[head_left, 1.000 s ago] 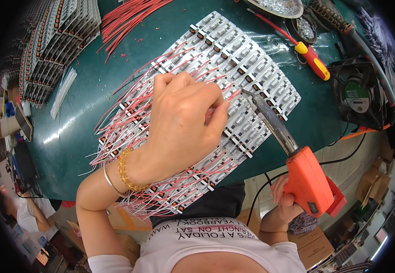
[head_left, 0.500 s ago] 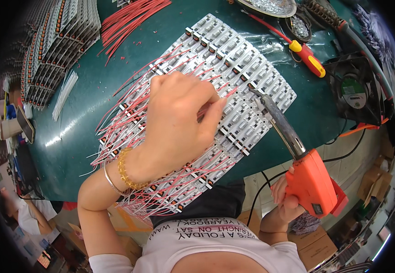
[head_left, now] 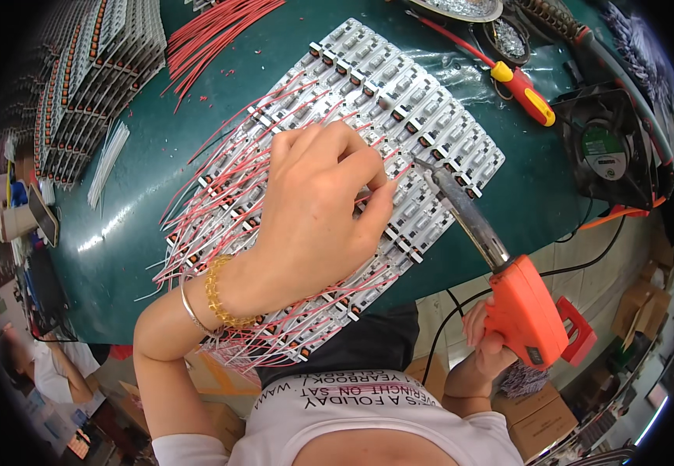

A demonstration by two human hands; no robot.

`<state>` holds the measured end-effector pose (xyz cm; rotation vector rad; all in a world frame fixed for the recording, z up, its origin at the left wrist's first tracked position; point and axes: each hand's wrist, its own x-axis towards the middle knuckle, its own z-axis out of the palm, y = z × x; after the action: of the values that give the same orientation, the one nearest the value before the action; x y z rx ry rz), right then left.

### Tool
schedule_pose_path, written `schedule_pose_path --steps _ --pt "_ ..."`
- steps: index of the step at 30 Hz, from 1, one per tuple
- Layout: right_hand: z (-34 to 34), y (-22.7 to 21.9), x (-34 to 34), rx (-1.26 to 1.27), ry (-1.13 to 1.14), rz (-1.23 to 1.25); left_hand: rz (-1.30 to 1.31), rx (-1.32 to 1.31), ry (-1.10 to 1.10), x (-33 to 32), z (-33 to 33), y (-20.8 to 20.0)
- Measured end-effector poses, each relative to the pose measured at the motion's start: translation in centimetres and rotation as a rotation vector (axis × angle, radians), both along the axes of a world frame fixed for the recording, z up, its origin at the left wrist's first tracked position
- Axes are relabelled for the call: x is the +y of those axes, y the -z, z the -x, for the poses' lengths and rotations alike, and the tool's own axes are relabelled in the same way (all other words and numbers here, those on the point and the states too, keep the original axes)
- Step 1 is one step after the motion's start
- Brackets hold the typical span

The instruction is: The person uses a soldering iron to attach red and white wires to a grid of electronic components on a green workbench. They repeatedly pick up individual wires, position them against the component terminals, and apply the soldering iron to secure the connections.

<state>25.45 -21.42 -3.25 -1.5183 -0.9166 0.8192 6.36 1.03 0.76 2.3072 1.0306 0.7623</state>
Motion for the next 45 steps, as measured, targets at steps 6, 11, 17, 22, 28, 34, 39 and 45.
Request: schedule_pose_path --steps 6,11,17,22,28,34,39,45 --pt "-0.3 0.5 -0.8 -0.088 -0.008 0.015 -0.013 0.009 0.005 0.0 -0.1 0.1" --pt "-0.5 0.3 0.1 0.005 -0.067 -0.087 -0.025 -0.004 -0.004 -0.1 -0.2 0.0" --pt "0.1 0.4 1.1 0.064 -0.046 -0.194 -0.022 -0.024 -0.033 -0.2 0.2 0.2" --pt "0.5 -0.7 2.8 0.143 -0.117 -0.234 -0.080 -0.068 -0.019 -0.3 -0.1 0.0" --pt "0.3 -0.3 2.6 0.177 -0.118 -0.256 -0.266 0.145 -0.209 2.2 6.4 -2.4" --pt "0.4 -0.5 2.7 0.192 -0.142 -0.246 -0.198 0.132 -0.157 2.3 8.0 -0.1" --pt "0.5 -0.7 2.8 0.186 -0.152 -0.253 -0.259 0.227 -0.126 2.5 7.1 -0.2" --pt "0.5 -0.3 2.6 0.210 -0.133 -0.248 -0.293 0.317 -0.106 2.9 6.9 -0.9"
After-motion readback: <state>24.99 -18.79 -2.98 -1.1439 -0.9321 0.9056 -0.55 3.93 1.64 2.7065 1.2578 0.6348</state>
